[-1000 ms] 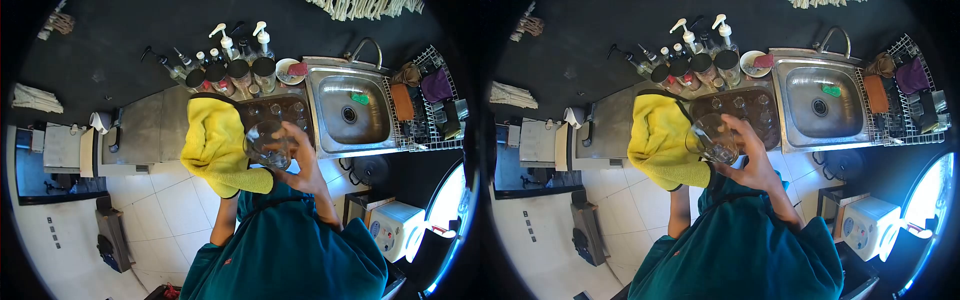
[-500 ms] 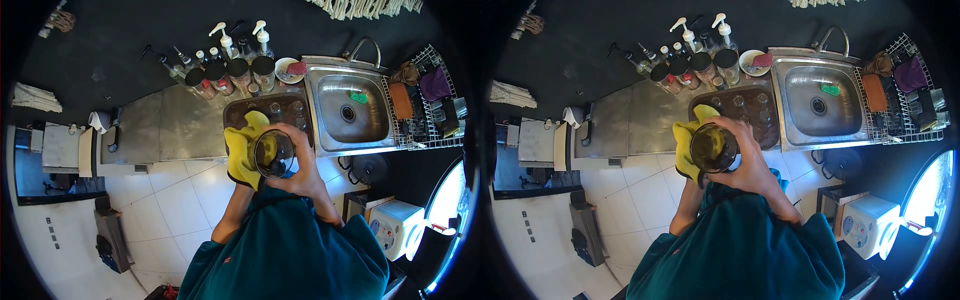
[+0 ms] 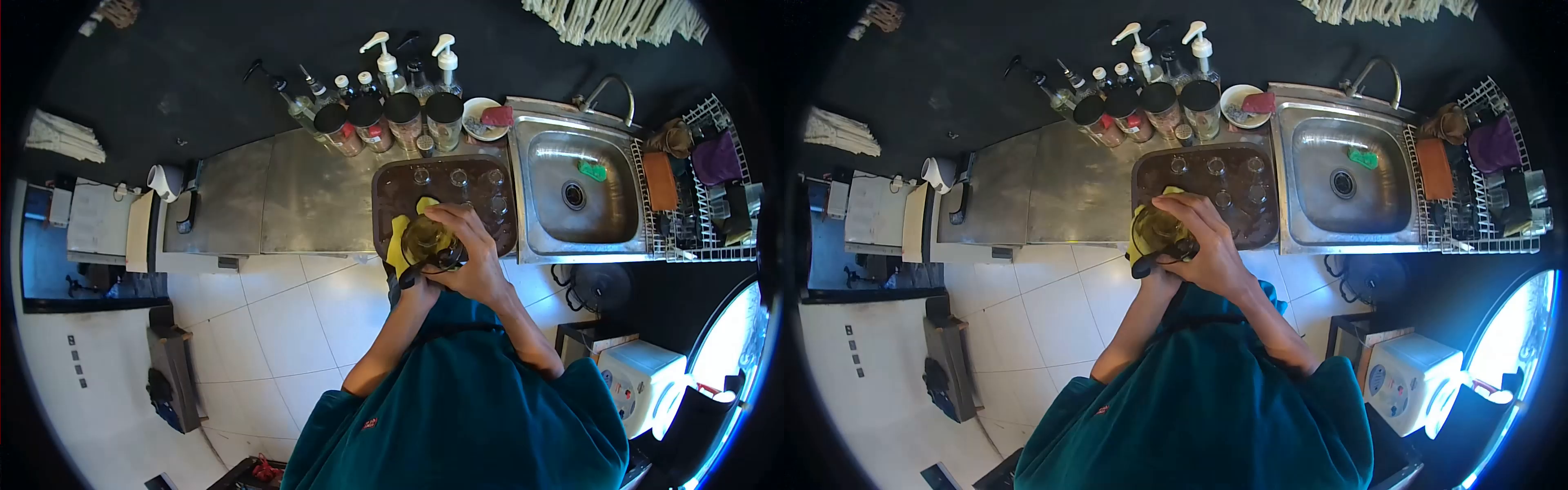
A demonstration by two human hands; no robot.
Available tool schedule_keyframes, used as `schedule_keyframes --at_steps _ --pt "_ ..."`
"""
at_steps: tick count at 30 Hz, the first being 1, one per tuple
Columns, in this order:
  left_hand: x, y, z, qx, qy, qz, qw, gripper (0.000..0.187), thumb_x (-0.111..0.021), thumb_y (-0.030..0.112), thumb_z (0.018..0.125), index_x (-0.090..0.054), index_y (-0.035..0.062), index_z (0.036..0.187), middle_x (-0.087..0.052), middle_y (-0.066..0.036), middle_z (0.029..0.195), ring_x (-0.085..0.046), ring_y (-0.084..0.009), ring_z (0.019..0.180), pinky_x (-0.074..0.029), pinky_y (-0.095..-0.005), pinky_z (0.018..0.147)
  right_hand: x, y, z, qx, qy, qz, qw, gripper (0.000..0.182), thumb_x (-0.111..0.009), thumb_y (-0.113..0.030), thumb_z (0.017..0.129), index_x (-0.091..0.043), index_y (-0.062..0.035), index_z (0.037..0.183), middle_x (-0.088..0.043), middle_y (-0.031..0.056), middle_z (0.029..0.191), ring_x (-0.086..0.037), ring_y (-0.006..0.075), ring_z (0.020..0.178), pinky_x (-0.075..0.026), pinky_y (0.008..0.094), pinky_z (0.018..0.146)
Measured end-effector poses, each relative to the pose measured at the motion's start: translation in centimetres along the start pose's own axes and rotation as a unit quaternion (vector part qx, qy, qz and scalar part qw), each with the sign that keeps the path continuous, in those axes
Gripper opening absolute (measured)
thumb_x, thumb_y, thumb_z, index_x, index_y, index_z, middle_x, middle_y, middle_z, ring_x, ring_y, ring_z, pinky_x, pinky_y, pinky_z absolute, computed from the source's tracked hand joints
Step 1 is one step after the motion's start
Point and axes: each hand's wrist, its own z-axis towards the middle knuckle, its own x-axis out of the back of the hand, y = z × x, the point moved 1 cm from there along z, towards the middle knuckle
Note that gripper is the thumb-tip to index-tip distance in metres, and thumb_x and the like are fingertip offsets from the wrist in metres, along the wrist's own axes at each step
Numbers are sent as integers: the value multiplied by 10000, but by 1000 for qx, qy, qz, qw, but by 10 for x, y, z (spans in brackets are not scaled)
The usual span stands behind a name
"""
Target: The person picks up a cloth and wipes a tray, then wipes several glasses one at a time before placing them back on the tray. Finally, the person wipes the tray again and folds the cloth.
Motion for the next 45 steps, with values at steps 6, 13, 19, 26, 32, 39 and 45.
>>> schedule_keyframes --at_steps 6,13,19,26,32,39,45 --pt "24 10 -12 -36 18 24 999 392 -470 270 986 -399 103 1333 -503 -66 1301 -505 -198 1193 -432 -378 1017 -15 22 3 -122 26 162 979 768 -807 8 563 -515 -53 1270 -559 133 1211 -552 284 1137 -469 379 972" --pt "15 44 -4 -78 -52 108 990 429 -354 350 1023 -387 84 1358 -507 -67 1302 -514 -189 1171 -404 -349 1028 -41 28 1 -95 -62 29 993 783 -788 -31 579 -480 -75 1298 -578 115 1173 -545 299 1157 -315 457 1104" --pt "65 76 -5 17 28 120 992 480 -359 385 1012 -416 33 1333 -542 -107 1273 -574 -215 1105 -505 -344 915 -67 43 8 -153 -138 127 970 822 -835 -177 574 -489 -91 1314 -591 88 1170 -515 268 1117 -331 407 1018" --pt "117 121 7 101 -82 16 991 563 -636 177 891 -380 11 1363 -510 -141 1304 -549 -227 1138 -490 -352 949 -117 44 45 -159 -219 103 957 784 -867 -309 588 -557 -68 1266 -552 118 1243 -440 262 1231 -318 390 1045" --pt "116 172 37 83 -37 109 990 562 -670 59 851 -404 0 1344 -542 -120 1252 -567 -201 1087 -500 -352 921 -162 53 95 -242 -177 194 934 923 -857 -143 612 -377 -16 1390 -496 115 1319 -461 214 1235 -314 333 1073" --pt "120 221 77 9 -37 126 991 493 -507 333 973 -401 26 1343 -510 -97 1294 -539 -212 1141 -482 -358 951 -200 45 149 -174 -189 216 942 835 -868 -122 591 -452 -11 1307 -473 115 1324 -427 228 1263 -293 332 1079" --pt "160 239 94 74 -21 152 985 476 -443 364 992 -407 39 1337 -511 -100 1294 -546 -204 1141 -472 -356 972 -242 42 149 -224 -89 227 944 797 -865 -93 599 -449 -32 1276 -524 121 1277 -464 204 1238 -342 322 1060"
